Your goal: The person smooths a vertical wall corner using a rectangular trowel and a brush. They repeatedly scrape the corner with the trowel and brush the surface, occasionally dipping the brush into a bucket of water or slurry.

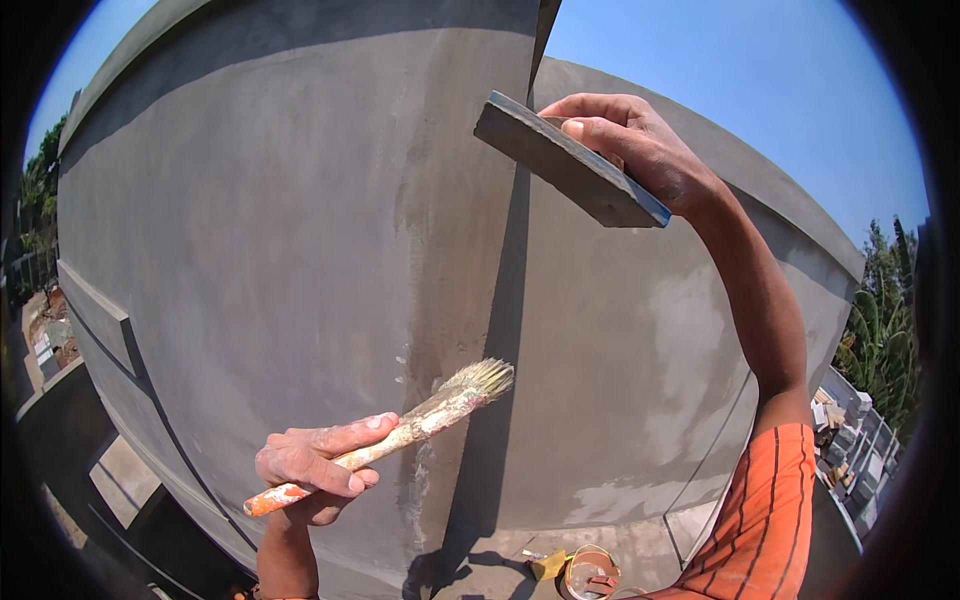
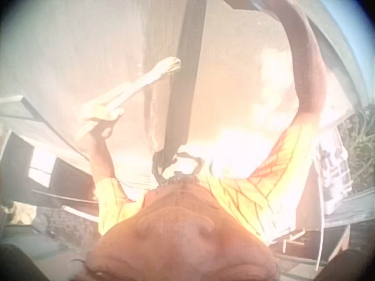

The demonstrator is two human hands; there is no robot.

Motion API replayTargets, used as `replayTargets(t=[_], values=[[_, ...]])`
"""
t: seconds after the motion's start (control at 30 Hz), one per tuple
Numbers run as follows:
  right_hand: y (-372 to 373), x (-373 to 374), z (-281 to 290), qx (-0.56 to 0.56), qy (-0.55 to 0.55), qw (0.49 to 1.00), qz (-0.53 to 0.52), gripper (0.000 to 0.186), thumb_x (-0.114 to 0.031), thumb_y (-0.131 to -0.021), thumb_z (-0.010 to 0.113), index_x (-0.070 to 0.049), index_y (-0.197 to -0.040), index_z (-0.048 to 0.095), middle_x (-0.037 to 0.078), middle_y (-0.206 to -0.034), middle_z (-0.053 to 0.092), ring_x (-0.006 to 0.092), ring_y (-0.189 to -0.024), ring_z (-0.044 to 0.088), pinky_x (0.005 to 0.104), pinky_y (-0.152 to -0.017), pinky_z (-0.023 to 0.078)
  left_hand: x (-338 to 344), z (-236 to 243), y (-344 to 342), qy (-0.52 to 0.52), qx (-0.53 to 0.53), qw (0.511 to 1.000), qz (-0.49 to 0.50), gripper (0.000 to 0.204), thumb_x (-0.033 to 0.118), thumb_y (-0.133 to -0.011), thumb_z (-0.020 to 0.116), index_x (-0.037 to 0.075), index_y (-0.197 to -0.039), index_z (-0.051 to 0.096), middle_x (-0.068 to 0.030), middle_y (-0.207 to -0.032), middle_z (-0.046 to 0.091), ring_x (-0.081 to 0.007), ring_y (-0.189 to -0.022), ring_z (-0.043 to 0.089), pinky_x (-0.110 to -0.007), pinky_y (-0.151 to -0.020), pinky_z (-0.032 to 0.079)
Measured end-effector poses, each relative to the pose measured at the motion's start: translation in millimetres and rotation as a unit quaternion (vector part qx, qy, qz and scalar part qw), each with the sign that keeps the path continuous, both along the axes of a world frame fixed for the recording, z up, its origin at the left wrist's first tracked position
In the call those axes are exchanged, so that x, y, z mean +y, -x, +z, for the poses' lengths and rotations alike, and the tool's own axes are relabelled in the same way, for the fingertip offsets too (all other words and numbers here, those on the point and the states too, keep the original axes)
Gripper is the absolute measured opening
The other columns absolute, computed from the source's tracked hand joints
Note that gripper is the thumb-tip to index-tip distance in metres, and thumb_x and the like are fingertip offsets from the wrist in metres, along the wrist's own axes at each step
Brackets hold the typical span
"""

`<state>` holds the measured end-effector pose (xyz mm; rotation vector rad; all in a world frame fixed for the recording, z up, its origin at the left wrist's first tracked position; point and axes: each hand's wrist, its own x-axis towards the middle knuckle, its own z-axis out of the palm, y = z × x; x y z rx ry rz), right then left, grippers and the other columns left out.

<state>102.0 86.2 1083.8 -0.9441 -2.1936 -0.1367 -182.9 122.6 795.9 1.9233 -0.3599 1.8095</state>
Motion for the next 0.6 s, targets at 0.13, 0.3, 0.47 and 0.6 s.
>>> replayTargets(t=[0.13, 0.3, 0.47, 0.6], values=[[43, 0, 85, 0.002, -0.306, 0.937, -0.168, 0.020, -0.015, -0.090, 0.056, -0.003, -0.101, 0.067, 0.011, -0.086, 0.068, 0.0223, -0.078, 0.064, 0.0369, -0.069, 0.054, 3, -10, 0, 0.006, 0.003, 1.000, 0.020, 0.014, 0.003, -0.077, 0.077, 0.007, -0.075, 0.065, -0.0335, -0.109, 0.062, -0.0397, -0.105, 0.063, -0.044, -0.087, 0.055], [31, 67, 195, -0.180, -0.380, 0.887, -0.192, 0.021, -0.013, -0.088, 0.053, 0.001, -0.098, 0.065, 0.014, -0.085, 0.068, 0.0241, -0.079, 0.064, 0.0396, -0.070, 0.051, 12, -15, -11, 0.017, -0.008, 1.000, -0.014, 0.014, 0.003, -0.078, 0.077, 0.007, -0.075, 0.064, -0.0336, -0.108, 0.062, -0.0393, -0.105, 0.064, -0.044, -0.088, 0.055], [66, 62, 94, -0.333, -0.437, 0.811, -0.202, 0.030, -0.029, -0.090, 0.065, -0.005, -0.108, 0.067, 0.010, -0.092, 0.070, 0.0226, -0.084, 0.067, 0.0348, -0.073, 0.053, 11, 18, 16, -0.017, 0.011, 0.997, 0.076, 0.016, 0.003, -0.076, 0.079, 0.008, -0.074, 0.063, -0.0287, -0.110, 0.064, -0.0367, -0.106, 0.064, -0.044, -0.090, 0.054], [13, 21, 29, -0.342, -0.343, 0.853, -0.193, 0.031, -0.025, -0.087, 0.066, -0.006, -0.112, 0.065, 0.009, -0.099, 0.070, 0.0291, -0.092, 0.065, 0.0394, -0.082, 0.052, 40, 126, 21, -0.154, -0.048, 0.977, 0.141, 0.013, 0.002, -0.079, 0.075, 0.013, -0.080, 0.066, -0.0222, -0.115, 0.065, -0.0320, -0.113, 0.062, -0.038, -0.093, 0.053]])
